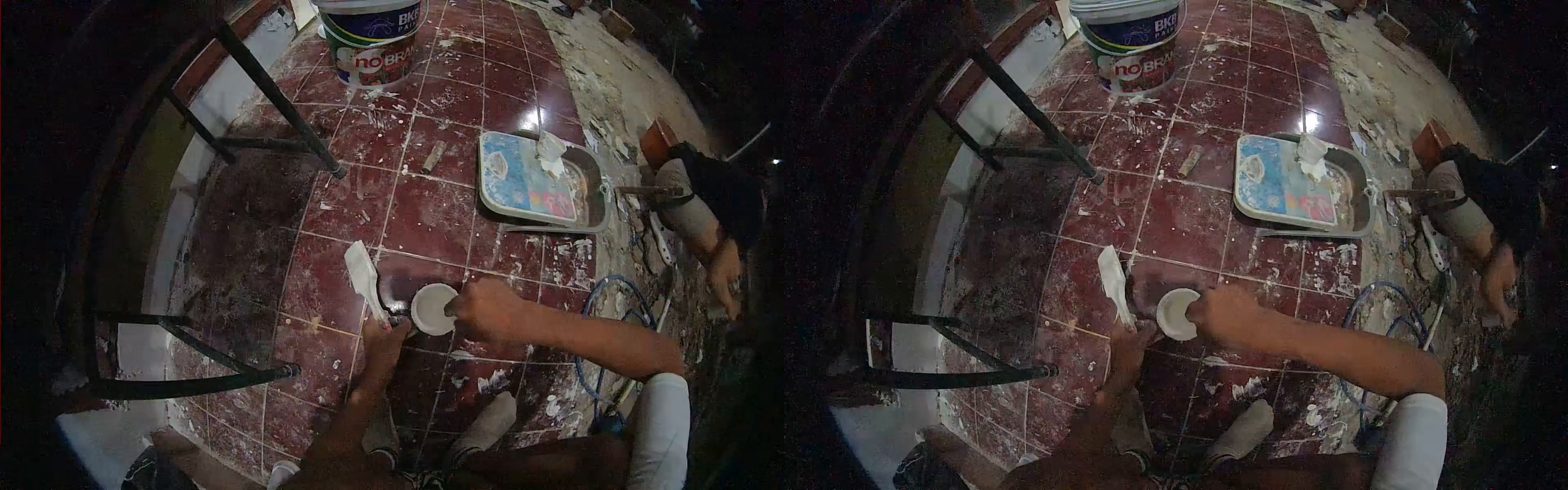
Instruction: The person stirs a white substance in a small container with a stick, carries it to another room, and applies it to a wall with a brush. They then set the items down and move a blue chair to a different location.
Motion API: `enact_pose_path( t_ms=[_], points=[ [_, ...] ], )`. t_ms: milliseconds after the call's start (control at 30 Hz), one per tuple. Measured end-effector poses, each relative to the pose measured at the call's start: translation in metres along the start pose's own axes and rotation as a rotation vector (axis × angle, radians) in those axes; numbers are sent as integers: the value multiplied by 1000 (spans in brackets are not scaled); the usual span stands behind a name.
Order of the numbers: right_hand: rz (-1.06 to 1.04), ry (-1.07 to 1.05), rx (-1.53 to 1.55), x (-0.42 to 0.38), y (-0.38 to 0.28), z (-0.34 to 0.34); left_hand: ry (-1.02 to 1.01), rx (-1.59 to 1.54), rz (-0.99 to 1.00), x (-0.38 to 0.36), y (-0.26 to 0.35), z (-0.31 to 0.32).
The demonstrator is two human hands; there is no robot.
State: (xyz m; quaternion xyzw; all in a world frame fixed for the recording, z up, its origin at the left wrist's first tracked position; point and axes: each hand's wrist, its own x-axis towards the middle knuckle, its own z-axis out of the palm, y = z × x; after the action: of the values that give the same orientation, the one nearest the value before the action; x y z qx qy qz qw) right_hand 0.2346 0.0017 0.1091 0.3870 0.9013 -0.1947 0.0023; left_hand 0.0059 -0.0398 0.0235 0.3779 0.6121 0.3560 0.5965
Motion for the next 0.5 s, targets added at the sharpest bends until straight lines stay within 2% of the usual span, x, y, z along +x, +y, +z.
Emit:
enact_pose_path(
  t_ms=[67,133,167,233,267,333,367,467,500],
  points=[
    [19,-30,-18,1,-2,-1,0,-84,13,4,-11,-1],
    [60,23,-87,4,-2,4,114,226,-21,16,-39,-7],
    [59,23,-88,3,-1,7,114,225,-21,17,-44,-7],
    [-18,99,170,2,1,12,82,204,21,17,-40,-6],
    [-18,100,171,2,2,12,71,198,36,18,-39,-7],
    [77,-86,-19,5,1,4,-35,292,-98,22,-41,-13],
    [76,-87,-19,5,-1,3,-35,292,-100,20,-42,-12],
    [137,21,-14,5,-2,8,-1,87,-17,19,-45,-10],
    [11,85,59,3,-1,11,-67,-73,43,23,-48,-9]
  ],
)
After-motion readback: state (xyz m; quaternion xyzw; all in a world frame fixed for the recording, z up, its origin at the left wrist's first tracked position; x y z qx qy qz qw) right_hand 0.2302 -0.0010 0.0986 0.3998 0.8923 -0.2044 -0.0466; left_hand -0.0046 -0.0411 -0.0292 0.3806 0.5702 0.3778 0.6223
